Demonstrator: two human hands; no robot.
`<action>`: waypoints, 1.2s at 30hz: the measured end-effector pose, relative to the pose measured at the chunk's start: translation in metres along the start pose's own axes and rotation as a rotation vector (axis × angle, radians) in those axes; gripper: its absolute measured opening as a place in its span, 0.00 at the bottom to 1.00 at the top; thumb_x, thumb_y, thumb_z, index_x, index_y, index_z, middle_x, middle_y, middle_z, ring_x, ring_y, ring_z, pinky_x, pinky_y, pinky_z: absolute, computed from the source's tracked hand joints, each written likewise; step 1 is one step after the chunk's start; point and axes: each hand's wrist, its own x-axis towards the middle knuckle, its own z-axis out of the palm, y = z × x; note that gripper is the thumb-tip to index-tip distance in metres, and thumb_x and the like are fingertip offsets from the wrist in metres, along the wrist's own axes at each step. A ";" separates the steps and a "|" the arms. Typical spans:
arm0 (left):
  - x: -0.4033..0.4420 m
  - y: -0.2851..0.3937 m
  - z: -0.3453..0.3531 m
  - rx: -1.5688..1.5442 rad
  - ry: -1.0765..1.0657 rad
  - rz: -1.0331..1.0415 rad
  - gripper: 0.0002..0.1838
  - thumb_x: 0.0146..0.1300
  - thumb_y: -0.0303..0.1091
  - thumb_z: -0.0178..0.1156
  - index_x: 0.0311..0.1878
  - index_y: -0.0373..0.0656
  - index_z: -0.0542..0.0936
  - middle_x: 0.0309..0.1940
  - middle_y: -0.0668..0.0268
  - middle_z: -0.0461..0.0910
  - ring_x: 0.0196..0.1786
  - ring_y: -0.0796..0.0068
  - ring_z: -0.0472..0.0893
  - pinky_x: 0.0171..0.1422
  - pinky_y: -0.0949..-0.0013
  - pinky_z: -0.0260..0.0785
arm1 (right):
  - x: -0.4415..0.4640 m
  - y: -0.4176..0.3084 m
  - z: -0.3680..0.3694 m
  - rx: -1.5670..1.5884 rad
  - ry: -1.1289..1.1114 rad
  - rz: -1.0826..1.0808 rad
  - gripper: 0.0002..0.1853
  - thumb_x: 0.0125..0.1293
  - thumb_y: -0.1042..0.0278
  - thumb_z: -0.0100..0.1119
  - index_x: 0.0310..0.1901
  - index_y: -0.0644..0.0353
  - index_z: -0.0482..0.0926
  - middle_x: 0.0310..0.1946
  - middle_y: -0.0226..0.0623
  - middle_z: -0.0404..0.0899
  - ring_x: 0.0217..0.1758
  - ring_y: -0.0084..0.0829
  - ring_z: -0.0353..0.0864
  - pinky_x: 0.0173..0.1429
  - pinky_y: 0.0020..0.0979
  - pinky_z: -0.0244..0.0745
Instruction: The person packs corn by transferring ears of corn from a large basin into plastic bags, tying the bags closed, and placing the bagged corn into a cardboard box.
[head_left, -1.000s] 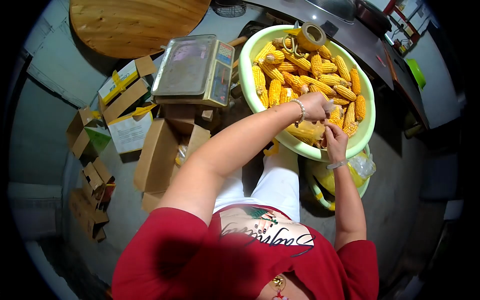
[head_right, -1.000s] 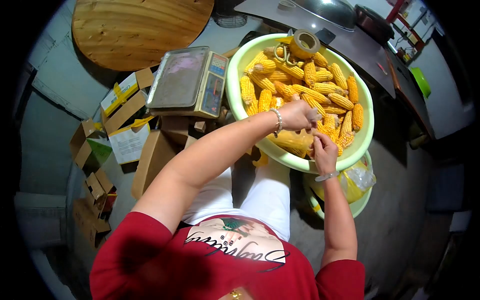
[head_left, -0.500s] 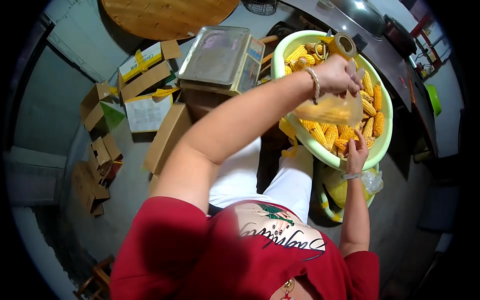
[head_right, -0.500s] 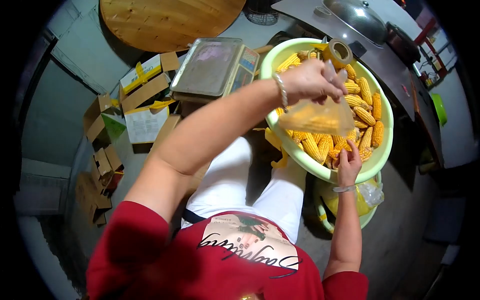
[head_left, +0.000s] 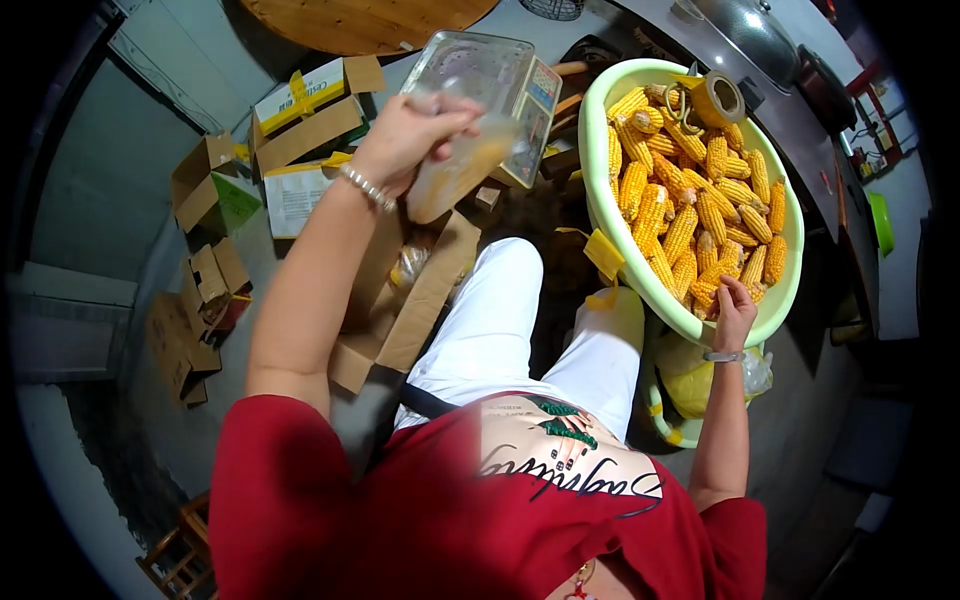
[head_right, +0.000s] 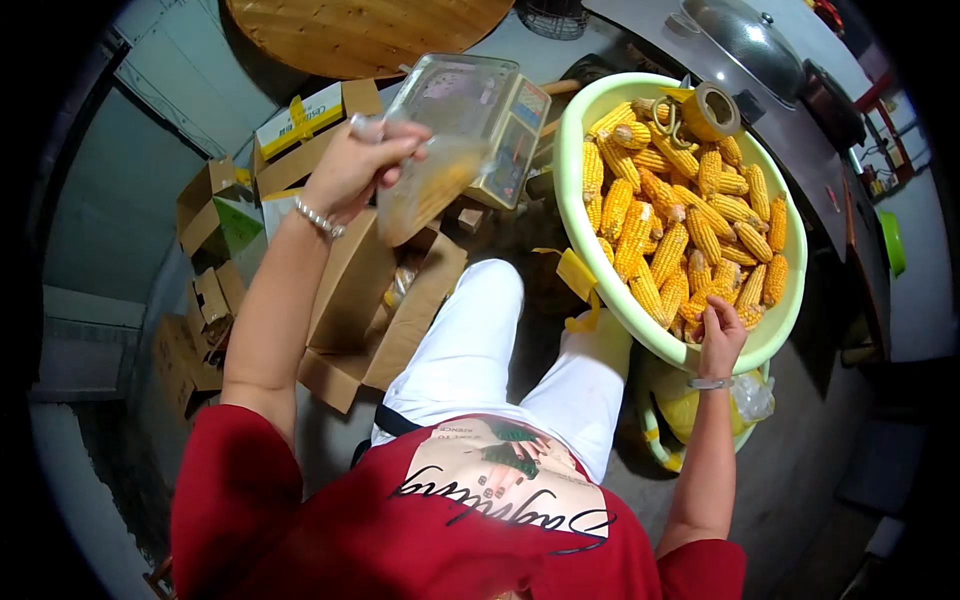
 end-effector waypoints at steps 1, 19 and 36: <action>-0.007 -0.016 -0.010 0.002 0.068 -0.059 0.09 0.57 0.26 0.57 0.42 0.36 0.79 0.28 0.69 0.78 0.19 0.88 0.69 0.22 0.85 0.60 | 0.000 0.000 0.000 -0.006 -0.005 0.002 0.08 0.62 0.77 0.52 0.42 0.65 0.76 0.23 0.32 0.74 0.16 0.17 0.68 0.20 0.19 0.65; -0.092 -0.377 -0.132 -0.487 0.844 -0.680 0.15 0.60 0.27 0.53 0.51 0.40 0.73 0.41 0.62 0.77 0.38 0.73 0.79 0.35 0.76 0.70 | 0.003 0.005 0.003 -0.202 -0.064 0.018 0.07 0.62 0.76 0.52 0.41 0.65 0.77 0.22 0.29 0.73 0.17 0.16 0.67 0.20 0.18 0.62; -0.118 -0.482 -0.125 -0.715 1.150 -0.682 0.13 0.57 0.23 0.57 0.47 0.42 0.76 0.38 0.66 0.78 0.35 0.74 0.78 0.38 0.72 0.68 | 0.008 0.007 0.005 -0.385 -0.078 0.080 0.06 0.62 0.77 0.52 0.40 0.65 0.76 0.20 0.29 0.71 0.16 0.16 0.65 0.20 0.17 0.60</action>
